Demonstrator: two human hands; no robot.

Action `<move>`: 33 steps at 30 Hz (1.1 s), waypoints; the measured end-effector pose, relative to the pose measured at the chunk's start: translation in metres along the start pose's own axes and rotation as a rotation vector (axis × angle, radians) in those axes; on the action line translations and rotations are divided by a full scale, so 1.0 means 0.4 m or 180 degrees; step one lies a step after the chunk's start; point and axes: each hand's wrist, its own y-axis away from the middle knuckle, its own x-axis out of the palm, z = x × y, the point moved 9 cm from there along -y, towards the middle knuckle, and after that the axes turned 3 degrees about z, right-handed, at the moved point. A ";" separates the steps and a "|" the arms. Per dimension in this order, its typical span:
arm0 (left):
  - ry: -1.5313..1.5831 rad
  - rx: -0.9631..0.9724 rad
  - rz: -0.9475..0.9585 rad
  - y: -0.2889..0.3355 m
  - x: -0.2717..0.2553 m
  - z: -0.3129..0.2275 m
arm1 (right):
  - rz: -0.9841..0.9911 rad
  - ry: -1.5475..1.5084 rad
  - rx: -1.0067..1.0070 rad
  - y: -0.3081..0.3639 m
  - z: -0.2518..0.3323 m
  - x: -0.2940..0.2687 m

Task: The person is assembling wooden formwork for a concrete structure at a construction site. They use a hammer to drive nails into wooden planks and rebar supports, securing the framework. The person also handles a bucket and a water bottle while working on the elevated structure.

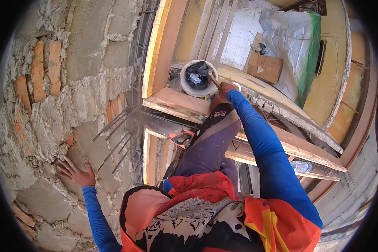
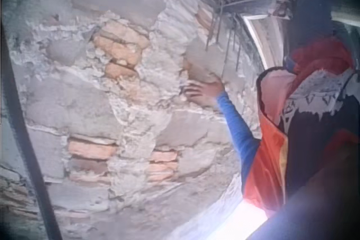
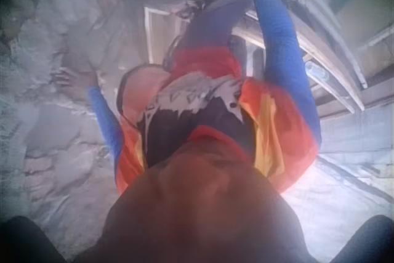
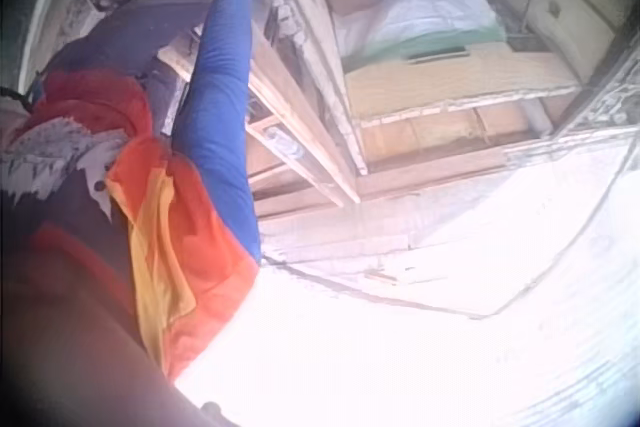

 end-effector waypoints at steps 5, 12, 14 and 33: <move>0.0021 0.0028 -0.0037 -0.047 0.022 -0.011 | 0.0455 -0.0302 0.0128 -0.233 0.078 0.176; 0.0015 -0.0022 0.0090 0.002 0.025 -0.007 | 0.0866 -0.1202 0.0213 -0.088 0.161 0.282; 0.0007 0.0006 0.0057 -0.019 0.027 -0.019 | 0.1080 -0.1378 0.0447 -0.090 0.174 0.343; 0.0186 -0.0177 -0.0038 0.055 0.021 0.045 | -0.0398 -0.1232 0.0645 0.054 0.214 0.278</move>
